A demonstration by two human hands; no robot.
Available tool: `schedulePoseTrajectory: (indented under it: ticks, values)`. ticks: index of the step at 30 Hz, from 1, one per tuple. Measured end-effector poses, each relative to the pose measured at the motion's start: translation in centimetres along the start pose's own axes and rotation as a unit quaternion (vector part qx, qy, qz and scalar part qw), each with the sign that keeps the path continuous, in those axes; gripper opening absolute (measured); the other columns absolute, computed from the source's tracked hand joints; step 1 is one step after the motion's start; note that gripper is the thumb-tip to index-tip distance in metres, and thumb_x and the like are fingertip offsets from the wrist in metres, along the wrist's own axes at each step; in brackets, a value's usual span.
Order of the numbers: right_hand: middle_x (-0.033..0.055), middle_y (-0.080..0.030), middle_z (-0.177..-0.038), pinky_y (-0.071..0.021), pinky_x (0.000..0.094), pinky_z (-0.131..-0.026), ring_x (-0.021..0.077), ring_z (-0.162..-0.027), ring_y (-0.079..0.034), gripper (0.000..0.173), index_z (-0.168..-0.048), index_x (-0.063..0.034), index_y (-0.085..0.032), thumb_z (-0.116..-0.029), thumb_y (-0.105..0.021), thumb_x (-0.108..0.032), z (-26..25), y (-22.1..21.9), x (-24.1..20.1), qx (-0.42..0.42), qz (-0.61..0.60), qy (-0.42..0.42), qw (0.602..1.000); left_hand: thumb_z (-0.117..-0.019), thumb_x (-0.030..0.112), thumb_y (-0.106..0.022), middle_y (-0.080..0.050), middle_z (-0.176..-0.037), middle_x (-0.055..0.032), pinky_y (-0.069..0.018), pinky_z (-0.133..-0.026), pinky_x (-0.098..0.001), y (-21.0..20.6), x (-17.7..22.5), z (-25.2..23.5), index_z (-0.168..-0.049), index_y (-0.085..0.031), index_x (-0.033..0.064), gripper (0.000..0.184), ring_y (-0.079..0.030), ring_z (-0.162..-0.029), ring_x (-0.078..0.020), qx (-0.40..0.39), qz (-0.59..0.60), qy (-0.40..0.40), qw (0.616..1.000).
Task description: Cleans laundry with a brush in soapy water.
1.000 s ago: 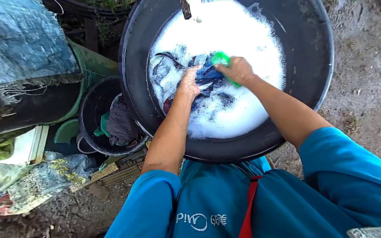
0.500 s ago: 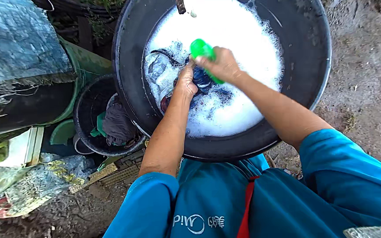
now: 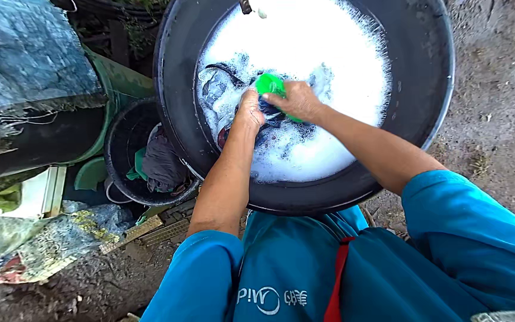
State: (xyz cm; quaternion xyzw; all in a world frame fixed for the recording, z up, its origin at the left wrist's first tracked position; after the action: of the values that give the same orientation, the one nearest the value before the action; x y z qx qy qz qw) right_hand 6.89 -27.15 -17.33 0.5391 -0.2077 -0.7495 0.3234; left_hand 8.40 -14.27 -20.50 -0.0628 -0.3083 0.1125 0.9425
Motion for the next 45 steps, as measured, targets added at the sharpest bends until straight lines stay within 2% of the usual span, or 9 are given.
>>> schedulePoseTrajectory:
  ticks: [6, 12, 17, 20, 25, 32, 37, 42, 45]
  values:
    - [0.0364, -0.062, -0.122, -0.0446, 0.0675, -0.099, 0.051, -0.12, -0.059, 0.063, -0.119, 0.0144, -0.061, -0.1016, -0.06, -0.046, -0.2, 4.9, 7.6, 0.049, 0.049, -0.163, 0.984, -0.106, 0.029, -0.052, -0.057, -0.137, -0.0153, -0.0522, -0.098, -0.0479, -0.3, 0.5, 0.3, -0.144, -0.047, 0.0084, 0.043, -0.058, -0.123, -0.0271, 0.007, -0.034, 0.008, 0.999]
    - [0.0292, -0.068, -0.102, -0.0502, 0.0645, -0.088, 0.0461, -0.1, -0.067, 0.064, -0.111, 0.0098, -0.065, -0.0997, -0.06, -0.053, 0.2, 0.0, -0.8, -0.021, 0.039, 0.027, 0.999, -0.109, 0.031, -0.041, -0.061, -0.102, -0.0085, -0.0539, -0.079, -0.0397, -0.2, 0.3, 0.1, -0.119, -0.056, 0.0096, 0.028, -0.061, -0.092, -0.0191, -0.015, 0.008, -0.007, 1.0]
    - [0.0393, -0.062, -0.119, -0.0451, 0.0691, -0.097, 0.0546, -0.117, -0.06, 0.062, -0.118, 0.016, -0.06, -0.1018, -0.061, -0.044, -0.4, 4.6, 7.8, 0.032, 0.088, -0.139, 0.986, -0.1042, 0.034, -0.056, -0.052, -0.145, -0.0158, -0.0488, -0.103, -0.052, -0.1, 0.3, -0.5, -0.149, -0.044, 0.0105, 0.052, -0.053, -0.132, -0.0293, -0.003, -0.037, 0.029, 0.999]
    - [0.0359, -0.063, -0.121, -0.0449, 0.0665, -0.101, 0.0504, -0.12, -0.06, 0.063, -0.12, 0.0127, -0.062, -0.1016, -0.06, -0.047, -0.1, 5.1, 6.2, 0.065, 0.036, -0.149, 0.986, -0.1046, 0.034, -0.055, -0.052, -0.145, -0.0158, -0.0485, -0.104, -0.0521, 0.2, 0.1, -0.5, -0.148, -0.044, 0.0102, 0.051, -0.052, -0.133, -0.029, 0.005, -0.036, 0.026, 0.999]
    - [0.0309, -0.068, -0.103, -0.0504, 0.0645, -0.089, 0.0478, -0.102, -0.067, 0.065, -0.114, 0.0116, -0.063, -0.101, -0.058, -0.052, 0.2, -0.5, -0.2, -0.01, 0.039, 0.019, 0.999, -0.1088, 0.032, -0.042, -0.055, -0.136, -0.0159, -0.0491, -0.096, -0.0502, 0.5, -0.2, 0.1, -0.143, -0.047, 0.0084, 0.042, -0.055, -0.121, -0.028, 0.023, -0.049, 0.007, 0.998]
    - [0.0358, -0.062, -0.124, -0.0442, 0.0666, -0.101, 0.0502, -0.121, -0.059, 0.061, -0.12, 0.0132, -0.062, -0.1021, -0.06, -0.045, -0.2, 4.4, 6.5, 0.054, 0.051, -0.154, 0.985, -0.1045, 0.032, -0.057, -0.042, -0.155, -0.0176, -0.0407, -0.111, -0.0558, 0.1, 0.0, 0.2, -0.153, -0.039, 0.0102, 0.056, -0.042, -0.142, -0.0322, 0.022, -0.085, 0.018, 0.996]
    - [0.0308, -0.067, -0.105, -0.0496, 0.0649, -0.091, 0.0466, -0.104, -0.067, 0.063, -0.112, 0.011, -0.064, -0.1003, -0.061, -0.05, -0.1, -0.1, 0.3, -0.007, 0.009, -0.012, 1.0, -0.1099, 0.033, -0.041, -0.05, -0.145, -0.0183, -0.0454, -0.104, -0.0533, 0.2, -0.4, -0.2, -0.149, -0.043, 0.0072, 0.047, -0.05, -0.131, -0.0306, 0.016, -0.074, 0.002, 0.997]
    - [0.0361, -0.064, -0.116, -0.0451, 0.0684, -0.096, 0.0517, -0.115, -0.062, 0.069, -0.115, 0.0142, -0.063, -0.1017, -0.057, -0.054, -0.8, 2.9, 6.7, 0.037, 0.04, -0.126, 0.99, -0.1078, 0.035, -0.051, -0.053, -0.143, -0.0193, -0.0486, -0.104, -0.0507, -1.3, 0.0, -0.3, -0.149, -0.043, 0.005, 0.052, -0.055, -0.129, -0.0304, -0.026, -0.082, -0.018, 0.996]
    - [0.0365, -0.063, -0.118, -0.0442, 0.0673, -0.098, 0.0506, -0.118, -0.06, 0.067, -0.111, 0.0152, -0.063, -0.1016, -0.059, -0.051, -0.6, 3.5, 7.4, 0.049, 0.022, -0.163, 0.985, -0.1091, 0.027, -0.047, -0.063, -0.117, -0.0129, -0.0539, -0.091, -0.0381, -2.6, 3.7, 3.5, -0.133, -0.053, 0.0018, 0.035, -0.063, -0.104, -0.02, -0.126, -0.074, -0.092, 0.985]
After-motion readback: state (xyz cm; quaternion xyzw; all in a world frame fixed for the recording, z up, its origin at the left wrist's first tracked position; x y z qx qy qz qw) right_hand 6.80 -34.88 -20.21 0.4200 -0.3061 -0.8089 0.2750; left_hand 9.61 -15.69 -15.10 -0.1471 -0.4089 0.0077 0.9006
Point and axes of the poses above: each hand's wrist, its own z-axis away from the middle knuckle, its own y-axis out of the back of the hand, x = y × z, the point moved 6 cm from there along -z, towards the middle knuckle
